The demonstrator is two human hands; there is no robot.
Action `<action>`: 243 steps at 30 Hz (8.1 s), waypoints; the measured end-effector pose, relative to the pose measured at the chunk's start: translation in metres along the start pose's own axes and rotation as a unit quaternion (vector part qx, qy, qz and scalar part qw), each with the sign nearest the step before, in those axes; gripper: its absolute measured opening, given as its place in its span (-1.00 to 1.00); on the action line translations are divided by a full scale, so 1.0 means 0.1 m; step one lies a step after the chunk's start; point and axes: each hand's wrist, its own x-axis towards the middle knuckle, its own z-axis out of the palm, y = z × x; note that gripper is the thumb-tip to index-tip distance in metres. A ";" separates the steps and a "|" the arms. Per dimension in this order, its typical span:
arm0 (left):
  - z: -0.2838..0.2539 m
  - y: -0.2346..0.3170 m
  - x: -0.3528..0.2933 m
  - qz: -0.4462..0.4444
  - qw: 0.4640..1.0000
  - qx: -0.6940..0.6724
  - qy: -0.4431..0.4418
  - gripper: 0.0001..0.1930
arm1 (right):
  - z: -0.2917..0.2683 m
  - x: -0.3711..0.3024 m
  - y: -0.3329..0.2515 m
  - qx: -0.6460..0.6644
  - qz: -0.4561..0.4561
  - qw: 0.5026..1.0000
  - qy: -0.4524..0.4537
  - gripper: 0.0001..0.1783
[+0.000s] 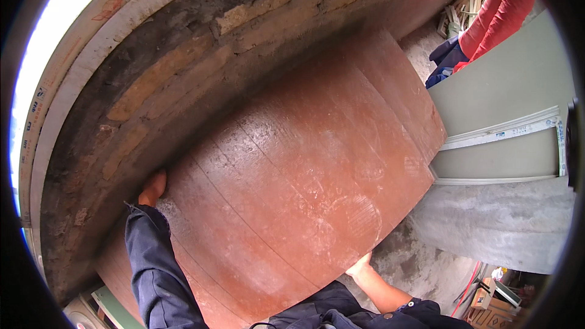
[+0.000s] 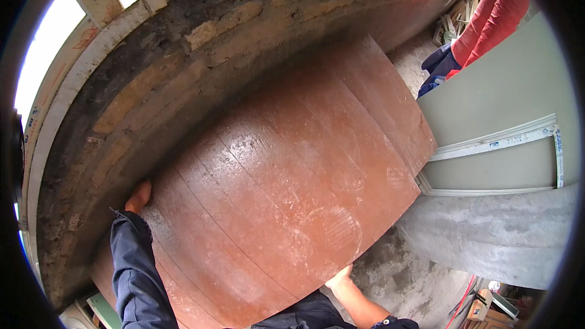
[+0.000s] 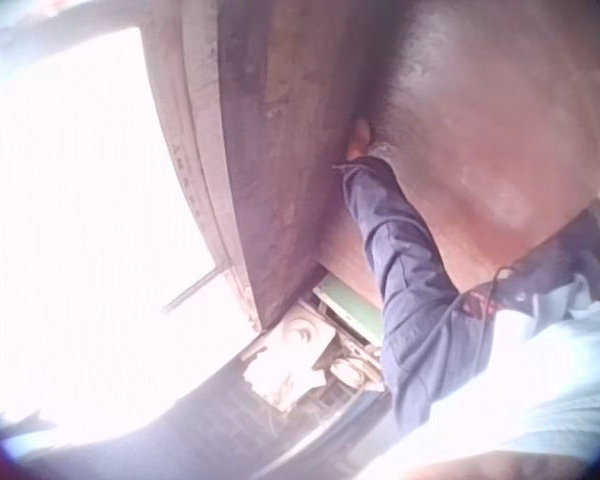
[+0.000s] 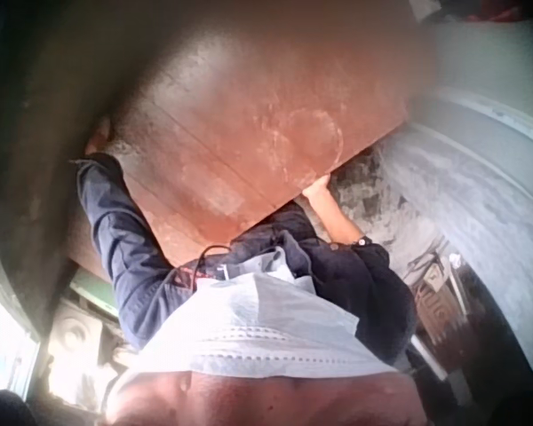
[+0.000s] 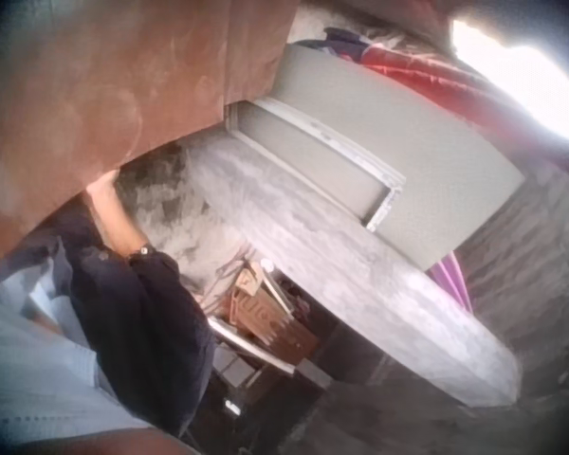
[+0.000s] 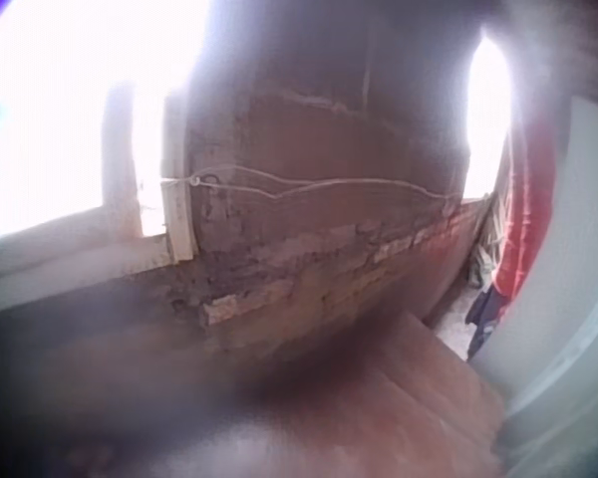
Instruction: The person assembles a wooden table by attaching a tabletop to a frame, then moves the assembled table to a wall. The person also picks up and places a long metal rod against the wall.
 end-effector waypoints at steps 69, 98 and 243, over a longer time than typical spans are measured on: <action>0.70 0.22 -4.18 -0.097 0.987 -0.117 0.058 -0.12 | -0.63 -0.84 0.24 -0.611 -0.009 0.792 -0.009 -0.51; 1.39 0.12 -6.29 -0.174 0.897 -0.345 -0.217 -0.32 | -1.20 -1.50 -0.39 -0.708 -0.069 0.698 -0.085 -0.65; 2.10 -3.79 -9.02 -0.503 0.655 -0.563 -0.030 -0.62 | -0.55 -2.68 7.65 -0.909 -0.059 -0.050 -0.411 -0.47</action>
